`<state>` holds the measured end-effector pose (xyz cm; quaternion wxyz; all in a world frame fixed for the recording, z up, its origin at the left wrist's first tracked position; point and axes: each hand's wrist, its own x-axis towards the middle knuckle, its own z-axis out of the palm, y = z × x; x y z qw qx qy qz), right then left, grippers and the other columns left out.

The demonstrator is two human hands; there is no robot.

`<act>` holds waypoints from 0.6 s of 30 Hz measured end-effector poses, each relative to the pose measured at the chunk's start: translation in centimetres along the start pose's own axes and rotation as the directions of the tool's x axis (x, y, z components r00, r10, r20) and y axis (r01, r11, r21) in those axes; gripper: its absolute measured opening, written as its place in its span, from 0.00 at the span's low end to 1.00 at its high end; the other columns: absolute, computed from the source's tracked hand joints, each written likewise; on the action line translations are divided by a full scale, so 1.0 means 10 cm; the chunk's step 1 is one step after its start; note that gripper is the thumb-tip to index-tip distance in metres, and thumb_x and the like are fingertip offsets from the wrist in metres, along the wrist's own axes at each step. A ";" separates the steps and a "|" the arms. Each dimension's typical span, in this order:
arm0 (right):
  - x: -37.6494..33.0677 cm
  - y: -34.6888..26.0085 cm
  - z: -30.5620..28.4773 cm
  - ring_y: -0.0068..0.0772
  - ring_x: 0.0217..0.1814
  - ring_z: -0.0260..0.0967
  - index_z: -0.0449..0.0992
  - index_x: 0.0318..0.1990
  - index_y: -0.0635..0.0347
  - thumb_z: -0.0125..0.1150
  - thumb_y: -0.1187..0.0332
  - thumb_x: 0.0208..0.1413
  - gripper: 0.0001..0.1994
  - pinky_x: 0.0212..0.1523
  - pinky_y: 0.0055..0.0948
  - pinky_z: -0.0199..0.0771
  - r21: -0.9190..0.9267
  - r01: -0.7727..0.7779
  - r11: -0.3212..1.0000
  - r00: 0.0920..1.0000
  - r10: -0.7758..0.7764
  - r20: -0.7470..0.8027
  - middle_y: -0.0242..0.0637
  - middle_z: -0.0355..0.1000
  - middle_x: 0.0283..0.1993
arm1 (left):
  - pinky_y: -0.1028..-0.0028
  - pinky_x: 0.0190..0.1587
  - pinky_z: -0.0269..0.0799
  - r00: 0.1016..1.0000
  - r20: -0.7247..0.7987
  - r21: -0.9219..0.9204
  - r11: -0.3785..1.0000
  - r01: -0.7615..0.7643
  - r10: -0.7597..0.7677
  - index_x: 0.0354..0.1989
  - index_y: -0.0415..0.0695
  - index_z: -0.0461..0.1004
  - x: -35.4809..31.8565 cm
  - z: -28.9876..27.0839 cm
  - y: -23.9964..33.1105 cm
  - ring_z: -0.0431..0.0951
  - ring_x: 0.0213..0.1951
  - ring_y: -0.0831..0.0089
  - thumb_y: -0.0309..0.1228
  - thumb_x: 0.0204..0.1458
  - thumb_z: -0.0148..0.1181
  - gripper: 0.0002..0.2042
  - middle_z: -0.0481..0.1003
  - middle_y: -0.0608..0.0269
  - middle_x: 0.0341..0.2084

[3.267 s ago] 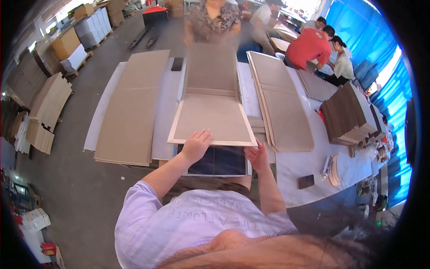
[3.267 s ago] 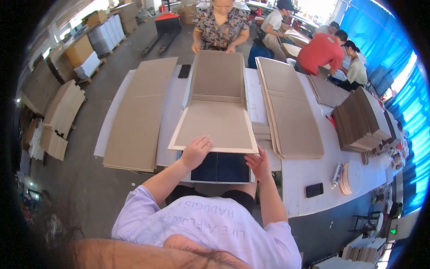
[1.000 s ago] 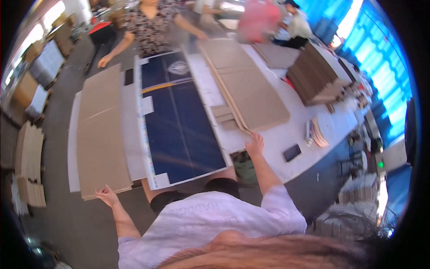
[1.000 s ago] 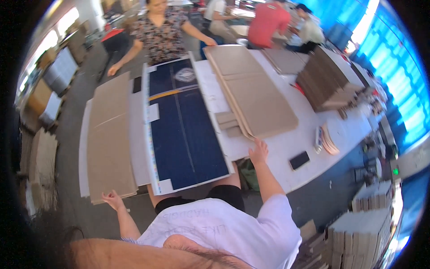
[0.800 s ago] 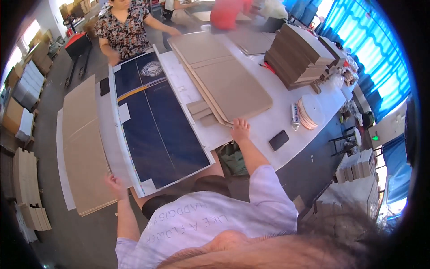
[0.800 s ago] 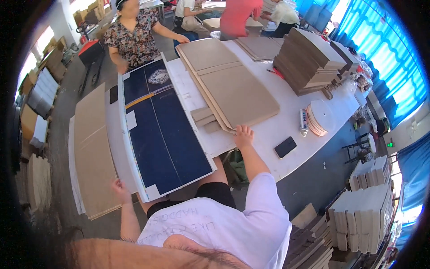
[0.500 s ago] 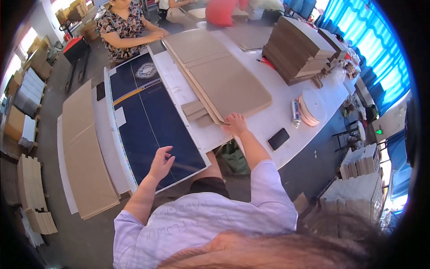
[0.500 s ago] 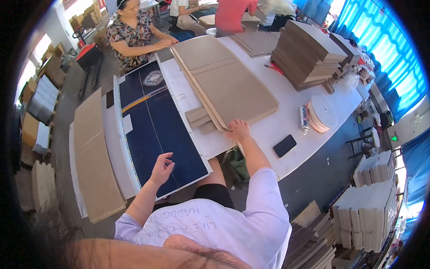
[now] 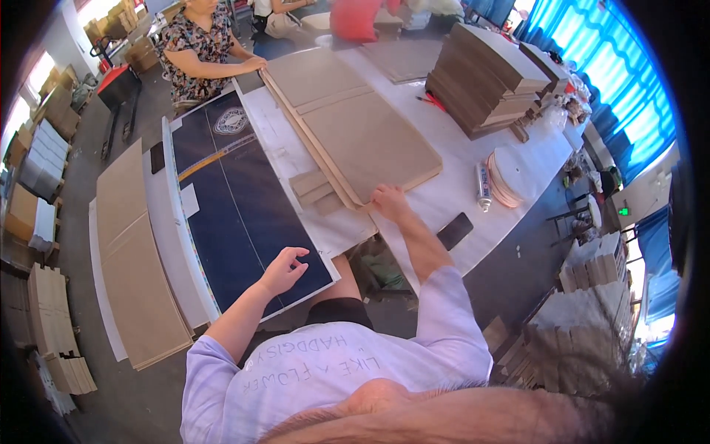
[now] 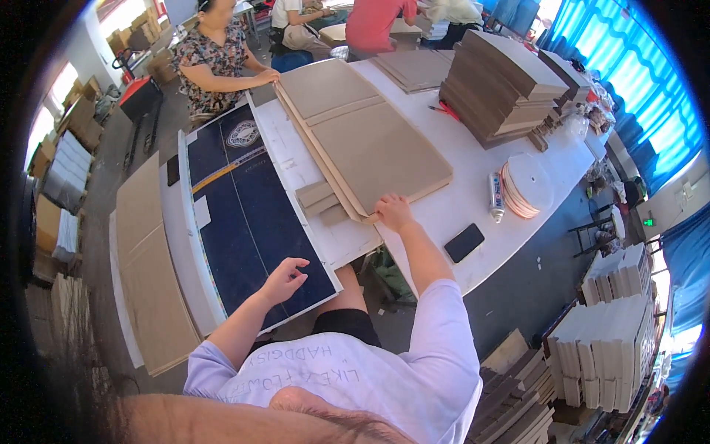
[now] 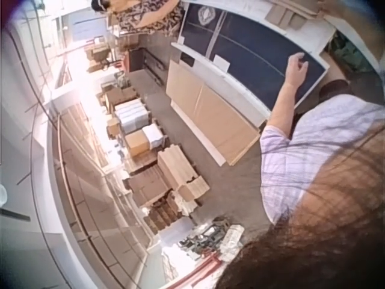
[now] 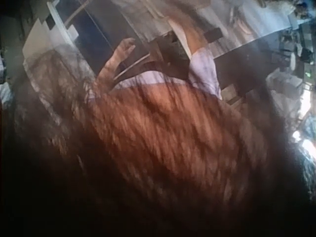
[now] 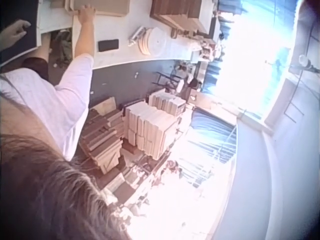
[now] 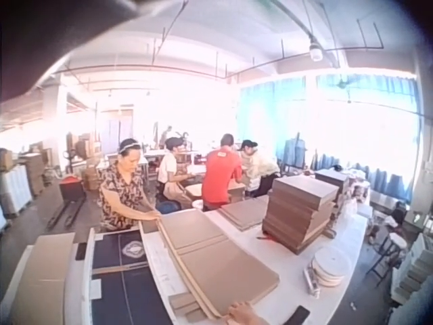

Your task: Assembling and folding cardboard packaging components on a factory workbench.

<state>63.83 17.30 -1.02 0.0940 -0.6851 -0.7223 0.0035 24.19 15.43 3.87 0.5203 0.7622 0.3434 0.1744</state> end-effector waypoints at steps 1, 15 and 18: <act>0.03 -0.01 -0.06 0.35 0.51 0.65 0.74 0.31 0.47 0.59 0.66 0.46 0.04 0.51 0.46 0.63 0.001 0.002 1.000 1.000 -0.002 -0.004 0.28 0.70 0.40 | 0.74 0.42 0.71 1.000 0.005 0.005 1.000 -0.011 0.011 0.52 0.42 0.68 0.00 0.01 0.00 0.75 0.37 0.73 0.27 0.54 0.58 0.16 0.68 0.58 0.44; 0.32 -0.35 -1.34 0.35 0.42 0.69 0.70 0.29 0.50 0.61 0.71 0.43 0.06 0.54 0.42 0.59 0.013 0.159 0.987 0.803 -0.122 -0.583 0.30 0.71 0.32 | 0.62 0.53 0.66 0.937 0.221 -0.901 0.312 0.303 -0.270 0.61 0.48 0.56 0.98 0.25 0.45 0.71 0.51 0.63 0.51 0.58 0.49 0.27 0.67 0.56 0.53; 0.14 -0.65 -1.38 0.33 0.41 0.69 0.70 0.30 0.49 0.61 0.72 0.42 0.07 0.54 0.42 0.59 -0.050 0.201 0.978 0.786 -0.192 -0.588 0.28 0.70 0.32 | 0.61 0.52 0.67 0.916 0.261 -0.945 0.115 0.307 -0.303 0.60 0.48 0.58 1.26 0.18 1.05 0.73 0.49 0.62 0.55 0.56 0.50 0.29 0.67 0.54 0.52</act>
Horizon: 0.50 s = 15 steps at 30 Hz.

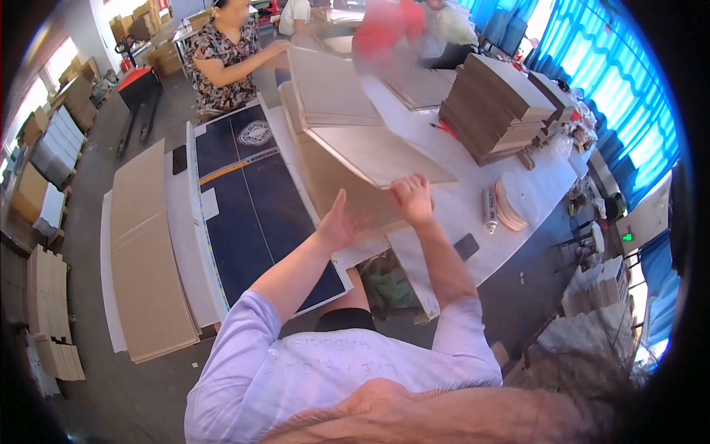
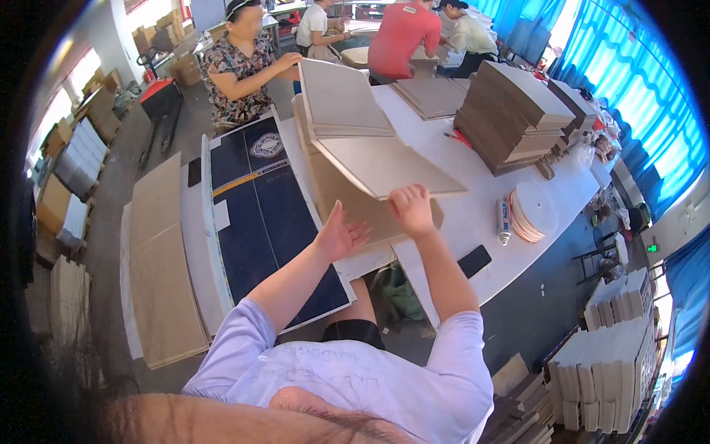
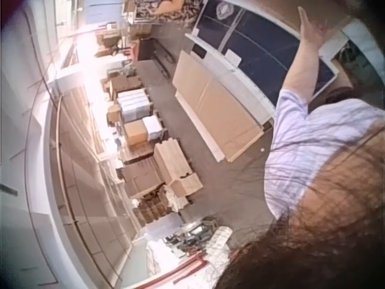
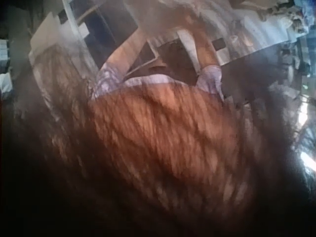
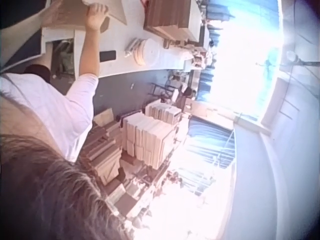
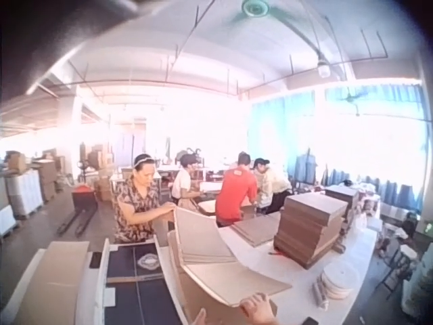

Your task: Assembling and folding cardboard packaging components on a factory workbench.

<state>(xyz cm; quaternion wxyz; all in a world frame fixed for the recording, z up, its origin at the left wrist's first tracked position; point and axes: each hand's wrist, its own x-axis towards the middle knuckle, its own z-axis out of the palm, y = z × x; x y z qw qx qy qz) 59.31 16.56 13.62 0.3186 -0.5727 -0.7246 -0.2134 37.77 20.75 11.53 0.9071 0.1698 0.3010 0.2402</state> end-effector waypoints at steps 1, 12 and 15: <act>-0.06 -0.14 -0.03 0.32 0.41 0.69 0.70 0.30 0.49 0.61 0.72 0.42 0.08 0.55 0.42 0.59 -0.012 0.028 1.000 0.999 -0.028 0.023 0.27 0.70 0.32 | 0.60 0.52 0.68 0.999 -0.025 -0.069 0.997 0.021 -0.023 0.59 0.48 0.59 -0.04 0.14 0.07 0.73 0.48 0.62 0.56 0.55 0.50 0.30 0.68 0.53 0.50; -1.02 -1.03 0.39 0.45 0.52 0.63 0.69 0.46 0.57 0.62 0.71 0.45 0.18 0.56 0.44 0.59 0.474 -0.482 0.737 0.773 0.613 -0.166 0.41 0.65 0.50 | 0.61 0.28 0.78 0.913 -0.251 0.204 0.940 -0.274 0.321 0.47 0.46 0.63 0.22 -0.12 0.07 0.78 0.34 0.59 0.17 0.49 0.48 0.16 0.72 0.56 0.35; -1.28 -0.92 0.90 0.47 0.61 0.58 0.62 0.56 0.60 0.63 0.67 0.47 0.27 0.59 0.41 0.59 0.774 -0.618 0.137 0.513 0.816 0.265 0.44 0.62 0.56 | 0.64 0.26 0.77 0.911 -0.268 0.141 0.948 -0.286 0.314 0.45 0.44 0.63 0.23 -0.08 0.25 0.77 0.31 0.63 0.18 0.50 0.49 0.14 0.73 0.57 0.34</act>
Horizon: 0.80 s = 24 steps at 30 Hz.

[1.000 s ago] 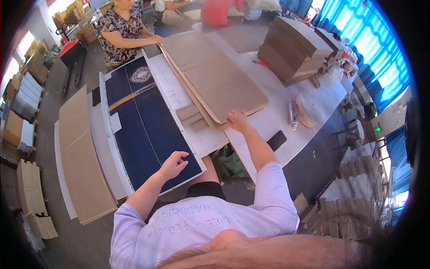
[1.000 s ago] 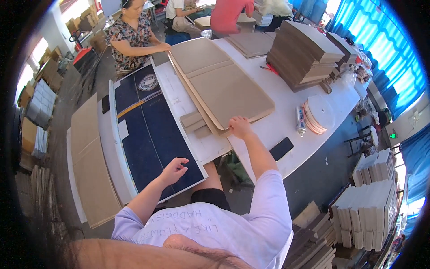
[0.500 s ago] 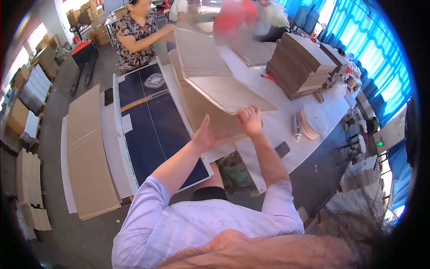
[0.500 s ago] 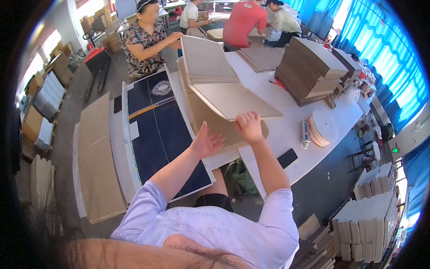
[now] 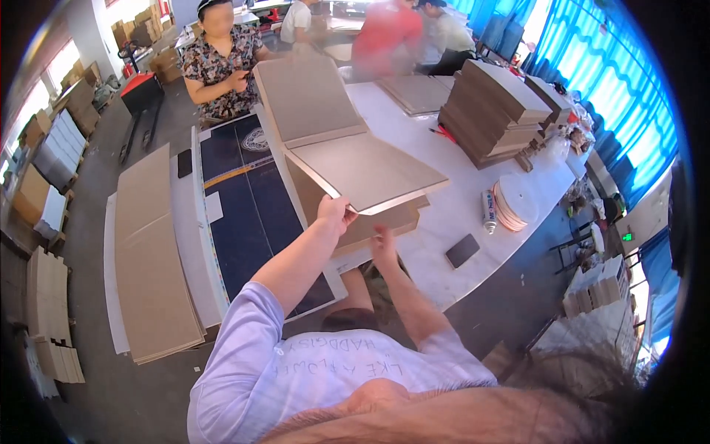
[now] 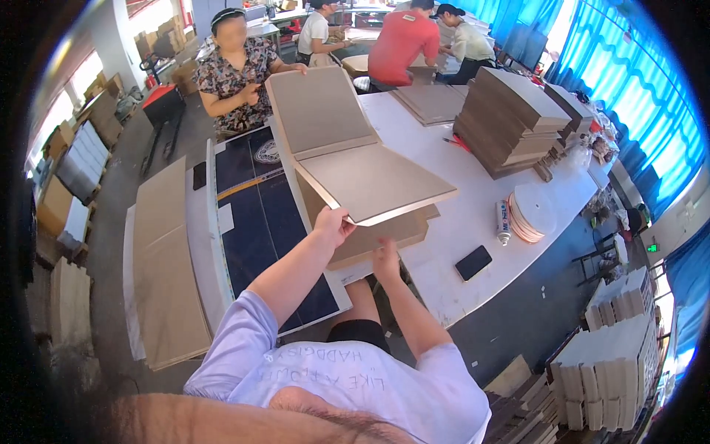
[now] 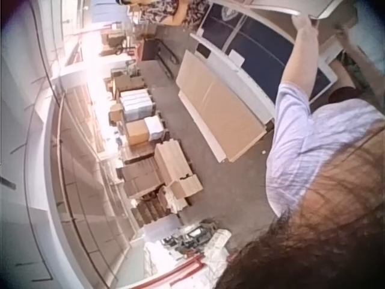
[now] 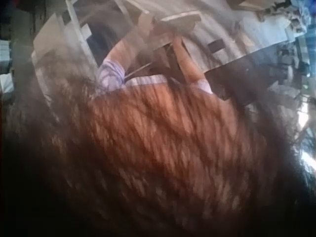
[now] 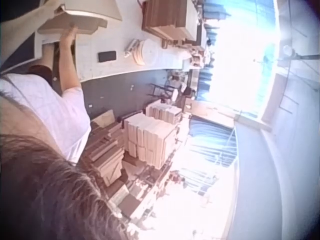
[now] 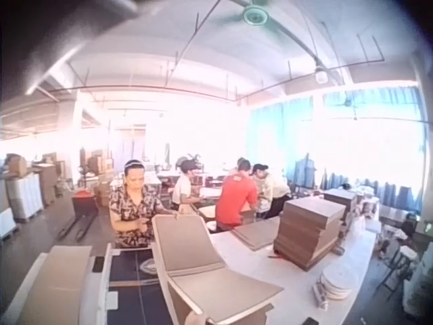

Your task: Assembling and folding cardboard packaging components on a factory workbench.

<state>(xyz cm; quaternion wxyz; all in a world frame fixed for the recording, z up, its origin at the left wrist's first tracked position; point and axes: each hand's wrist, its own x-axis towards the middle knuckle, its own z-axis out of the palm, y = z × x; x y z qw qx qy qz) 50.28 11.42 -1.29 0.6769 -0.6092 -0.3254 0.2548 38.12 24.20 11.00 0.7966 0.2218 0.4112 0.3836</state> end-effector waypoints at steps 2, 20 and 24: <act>0.01 0.02 0.21 0.47 0.65 0.54 0.57 0.63 0.54 0.57 0.67 0.52 0.29 0.63 0.48 0.54 -0.650 0.581 0.490 0.759 -0.040 0.650 0.44 0.58 0.63 | 0.64 0.31 0.78 0.999 0.028 0.018 0.999 -0.034 0.034 0.44 0.44 0.63 -0.24 0.17 0.16 0.76 0.33 0.64 0.19 0.53 0.48 0.11 0.72 0.58 0.35; 0.73 -0.18 -0.06 0.37 0.48 0.72 0.71 0.50 0.64 0.52 0.64 0.58 0.16 0.49 0.37 0.71 -0.408 -0.234 0.883 0.680 0.448 0.580 0.42 0.74 0.45 | 0.61 0.52 0.73 0.949 0.159 0.028 0.960 -0.280 0.272 0.57 0.39 0.60 -2.31 -2.58 0.94 0.75 0.48 0.63 0.24 0.44 0.58 0.28 0.71 0.54 0.48; 0.25 -0.91 0.52 0.30 0.47 0.72 0.68 0.52 0.65 0.53 0.65 0.59 0.16 0.49 0.31 0.72 -0.055 -0.622 0.781 0.538 0.477 0.695 0.38 0.72 0.47 | 0.61 0.51 0.74 0.953 0.142 0.018 0.962 -0.273 0.268 0.57 0.40 0.60 -2.20 -3.14 0.79 0.75 0.49 0.63 0.25 0.45 0.58 0.27 0.71 0.54 0.48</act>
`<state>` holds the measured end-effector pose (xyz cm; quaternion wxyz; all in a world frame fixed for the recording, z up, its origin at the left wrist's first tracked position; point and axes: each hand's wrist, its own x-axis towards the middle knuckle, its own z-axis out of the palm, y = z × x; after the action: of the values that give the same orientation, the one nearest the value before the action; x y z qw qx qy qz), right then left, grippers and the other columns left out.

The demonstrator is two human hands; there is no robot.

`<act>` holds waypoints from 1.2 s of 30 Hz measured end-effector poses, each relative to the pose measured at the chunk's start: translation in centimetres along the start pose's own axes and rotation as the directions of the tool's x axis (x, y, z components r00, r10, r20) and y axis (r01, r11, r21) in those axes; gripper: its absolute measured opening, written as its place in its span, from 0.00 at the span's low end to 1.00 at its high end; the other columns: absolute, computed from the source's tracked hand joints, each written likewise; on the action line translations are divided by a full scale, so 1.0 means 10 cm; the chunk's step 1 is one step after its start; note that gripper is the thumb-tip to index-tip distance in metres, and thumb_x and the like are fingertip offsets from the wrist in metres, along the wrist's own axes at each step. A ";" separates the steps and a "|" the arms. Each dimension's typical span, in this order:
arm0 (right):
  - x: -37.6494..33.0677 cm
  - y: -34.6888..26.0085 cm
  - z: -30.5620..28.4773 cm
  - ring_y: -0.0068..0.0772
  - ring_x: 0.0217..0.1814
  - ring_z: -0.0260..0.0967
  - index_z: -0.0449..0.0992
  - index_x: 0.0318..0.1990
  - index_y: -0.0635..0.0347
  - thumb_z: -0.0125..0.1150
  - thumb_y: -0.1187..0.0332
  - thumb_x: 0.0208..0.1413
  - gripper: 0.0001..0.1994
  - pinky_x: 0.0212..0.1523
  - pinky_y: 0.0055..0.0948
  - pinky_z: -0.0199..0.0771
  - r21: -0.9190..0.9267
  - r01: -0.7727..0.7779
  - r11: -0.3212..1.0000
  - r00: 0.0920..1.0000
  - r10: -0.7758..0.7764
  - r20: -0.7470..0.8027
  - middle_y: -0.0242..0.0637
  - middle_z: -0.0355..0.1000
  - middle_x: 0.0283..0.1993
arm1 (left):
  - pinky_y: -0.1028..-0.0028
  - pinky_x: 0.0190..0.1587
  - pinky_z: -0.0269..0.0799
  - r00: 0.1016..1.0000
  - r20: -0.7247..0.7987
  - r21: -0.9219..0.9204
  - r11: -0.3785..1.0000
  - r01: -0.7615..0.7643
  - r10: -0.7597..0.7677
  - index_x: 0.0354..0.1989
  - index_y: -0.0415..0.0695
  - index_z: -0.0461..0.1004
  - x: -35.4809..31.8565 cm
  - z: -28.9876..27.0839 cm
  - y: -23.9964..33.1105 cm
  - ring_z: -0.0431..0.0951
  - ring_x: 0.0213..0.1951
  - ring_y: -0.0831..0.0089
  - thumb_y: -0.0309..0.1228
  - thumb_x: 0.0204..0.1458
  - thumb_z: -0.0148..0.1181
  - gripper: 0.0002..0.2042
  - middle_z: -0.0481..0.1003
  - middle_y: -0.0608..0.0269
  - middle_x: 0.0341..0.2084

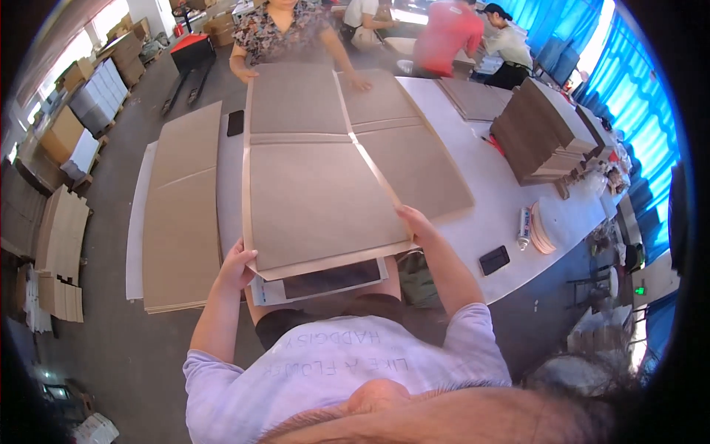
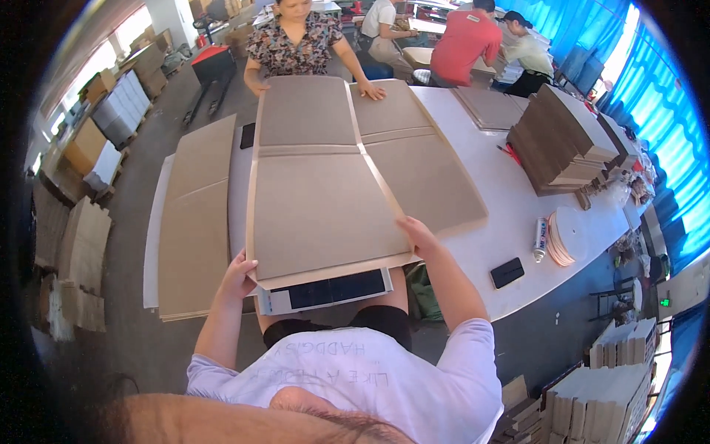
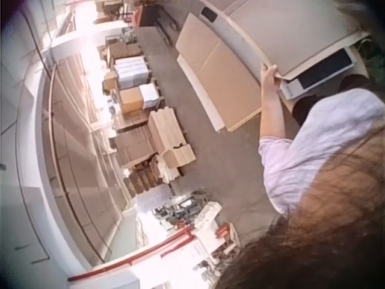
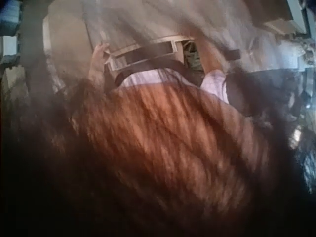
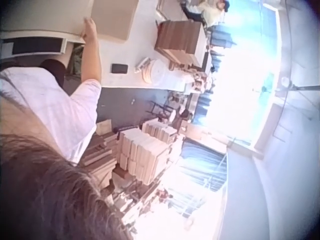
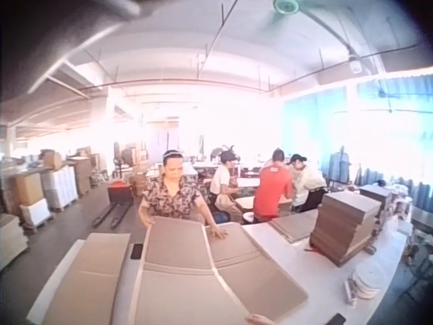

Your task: Assembling and folding cardboard packaging components on a factory workbench.

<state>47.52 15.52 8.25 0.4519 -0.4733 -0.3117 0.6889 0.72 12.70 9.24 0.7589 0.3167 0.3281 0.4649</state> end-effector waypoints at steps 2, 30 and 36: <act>0.11 0.12 0.04 0.30 0.48 0.71 0.68 0.52 0.65 0.57 0.71 0.56 0.17 0.48 0.29 0.72 -0.084 0.003 0.996 1.000 -0.005 -0.026 0.38 0.71 0.48 | 0.62 0.51 0.73 0.999 -0.017 -0.050 0.998 0.038 -0.039 0.57 0.41 0.60 -0.03 -0.25 -0.06 0.75 0.49 0.63 0.22 0.46 0.55 0.26 0.71 0.54 0.48; 0.29 1.09 0.48 0.47 0.40 0.76 0.64 0.60 0.54 0.50 0.70 0.56 0.22 0.37 0.42 0.75 -0.989 0.048 -0.140 0.988 -0.136 0.067 0.51 0.76 0.38 | 0.60 0.45 0.73 0.899 -0.414 0.788 -0.550 0.276 -0.142 0.64 0.46 0.60 0.14 -0.28 -0.49 0.78 0.43 0.55 0.34 0.50 0.50 0.29 0.77 0.51 0.42; 0.50 1.34 0.51 0.47 0.40 0.77 0.74 0.48 0.60 0.43 0.65 0.62 0.15 0.37 0.40 0.77 -0.889 -0.089 -0.449 0.995 0.007 -0.103 0.46 0.78 0.38 | 0.49 0.63 0.51 0.825 -0.465 0.576 -0.818 0.006 -0.321 0.56 0.44 0.71 0.42 -0.16 -0.56 0.54 0.67 0.59 0.31 0.57 0.45 0.19 0.61 0.57 0.63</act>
<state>37.62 14.75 -3.23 -0.1895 -0.6629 -0.7166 0.1056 3.72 14.71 3.06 0.0911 0.7300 0.5421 -0.4062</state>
